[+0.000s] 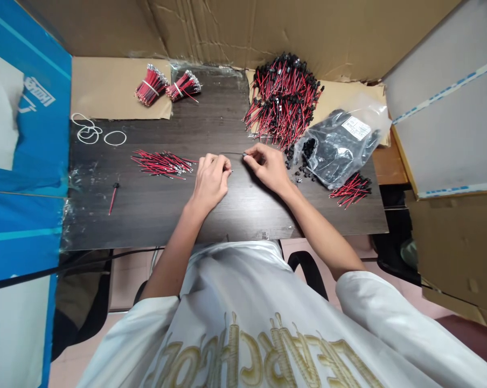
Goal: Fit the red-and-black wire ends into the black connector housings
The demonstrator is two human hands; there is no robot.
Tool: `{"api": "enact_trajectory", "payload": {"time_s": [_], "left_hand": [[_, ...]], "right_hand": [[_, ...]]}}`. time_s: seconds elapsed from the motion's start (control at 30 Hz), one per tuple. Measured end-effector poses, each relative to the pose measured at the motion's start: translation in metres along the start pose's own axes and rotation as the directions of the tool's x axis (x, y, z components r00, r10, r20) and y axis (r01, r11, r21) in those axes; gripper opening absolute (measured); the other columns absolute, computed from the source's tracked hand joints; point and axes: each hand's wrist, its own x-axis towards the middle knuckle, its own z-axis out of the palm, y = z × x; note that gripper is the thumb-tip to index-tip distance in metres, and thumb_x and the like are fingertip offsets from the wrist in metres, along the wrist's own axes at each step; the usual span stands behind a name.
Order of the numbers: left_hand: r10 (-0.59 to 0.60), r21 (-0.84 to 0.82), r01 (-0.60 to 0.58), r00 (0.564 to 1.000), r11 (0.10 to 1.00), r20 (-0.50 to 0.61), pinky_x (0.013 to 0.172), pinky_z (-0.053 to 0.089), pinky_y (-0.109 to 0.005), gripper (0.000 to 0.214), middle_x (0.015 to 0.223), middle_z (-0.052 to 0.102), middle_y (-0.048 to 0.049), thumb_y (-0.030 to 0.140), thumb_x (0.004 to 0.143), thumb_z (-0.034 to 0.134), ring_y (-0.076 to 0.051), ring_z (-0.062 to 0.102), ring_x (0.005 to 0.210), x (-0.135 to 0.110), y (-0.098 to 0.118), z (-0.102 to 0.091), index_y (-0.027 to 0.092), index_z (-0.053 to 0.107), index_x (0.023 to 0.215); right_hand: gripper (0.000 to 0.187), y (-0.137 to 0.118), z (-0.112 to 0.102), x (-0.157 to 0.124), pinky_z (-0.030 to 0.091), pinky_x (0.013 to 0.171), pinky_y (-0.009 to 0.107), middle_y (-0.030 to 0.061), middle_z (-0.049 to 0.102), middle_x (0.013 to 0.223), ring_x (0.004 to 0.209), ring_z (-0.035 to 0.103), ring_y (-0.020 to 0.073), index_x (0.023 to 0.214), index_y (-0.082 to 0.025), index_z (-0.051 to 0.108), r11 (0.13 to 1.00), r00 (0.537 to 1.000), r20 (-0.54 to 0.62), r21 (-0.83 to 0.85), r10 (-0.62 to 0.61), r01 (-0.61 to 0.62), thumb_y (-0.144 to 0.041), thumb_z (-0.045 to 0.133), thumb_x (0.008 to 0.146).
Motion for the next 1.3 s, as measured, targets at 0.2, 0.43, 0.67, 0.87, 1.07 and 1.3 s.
{"api": "enact_trajectory", "payload": {"time_s": [0.2,0.43,0.67,0.87,1.07,1.3], "left_hand": [[0.078,0.014,-0.077,0.991,0.997,-0.108,0.089,0.050,-0.044,0.008,0.099,0.068,-0.0077,0.015,0.098,0.057,-0.028,0.064,0.101,-0.003,-0.003,0.001,0.021,0.052,0.100],[0.123,0.046,-0.117,0.979,0.992,-0.163,0.087,0.050,-0.044,0.012,0.097,0.070,-0.0069,0.012,0.097,0.056,-0.029,0.064,0.101,-0.005,-0.001,0.000,0.021,0.051,0.100],[0.163,0.071,-0.152,0.968,0.986,-0.191,0.086,0.050,-0.043,0.016,0.095,0.069,-0.0063,0.008,0.094,0.056,-0.028,0.065,0.098,-0.004,0.003,-0.002,0.022,0.051,0.100],[0.177,0.120,-0.159,0.970,0.980,-0.165,0.088,0.050,-0.043,0.008,0.098,0.070,-0.0080,0.013,0.099,0.052,-0.027,0.066,0.101,-0.004,0.004,-0.002,0.020,0.053,0.100],[0.138,0.069,-0.129,0.980,0.989,-0.140,0.091,0.051,-0.047,0.014,0.100,0.071,-0.0103,0.019,0.105,0.044,-0.028,0.066,0.104,-0.005,0.003,-0.002,0.020,0.057,0.101],[0.093,0.032,-0.090,0.989,0.995,-0.111,0.093,0.051,-0.050,0.018,0.101,0.071,-0.0112,0.020,0.105,0.042,-0.029,0.066,0.105,-0.005,0.003,-0.001,0.020,0.059,0.100]], "right_hand": [[0.033,-0.008,0.005,-0.005,0.050,0.074,0.031,0.0070,0.077,0.090,0.076,0.065,0.0186,0.096,-0.017,0.072,0.995,0.983,0.158,-0.016,-0.090,0.094,-0.048,0.061,0.101],[0.028,-0.010,0.004,-0.005,0.050,0.073,0.030,0.0062,0.079,0.091,0.075,0.067,0.0181,0.098,-0.017,0.076,0.996,0.975,0.203,0.043,-0.084,0.077,-0.042,0.066,0.099],[0.034,-0.010,0.005,-0.005,0.050,0.074,0.030,0.0067,0.080,0.092,0.078,0.069,0.0191,0.098,-0.017,0.077,0.996,0.977,0.202,0.065,-0.065,0.053,-0.049,0.065,0.099],[0.037,-0.011,0.004,-0.005,0.049,0.074,0.030,0.0067,0.080,0.091,0.077,0.069,0.0190,0.097,-0.016,0.077,0.997,0.978,0.201,0.070,-0.056,0.043,-0.051,0.064,0.099],[0.031,-0.013,0.004,-0.005,0.049,0.073,0.030,0.0056,0.080,0.089,0.074,0.067,0.0179,0.097,-0.016,0.078,0.991,0.980,0.199,0.134,-0.023,-0.004,-0.046,0.068,0.095],[0.029,-0.016,0.005,-0.005,0.049,0.074,0.030,0.0056,0.080,0.088,0.074,0.065,0.0181,0.096,-0.016,0.078,0.992,0.977,0.210,0.117,0.030,-0.056,-0.043,0.067,0.093]]}}
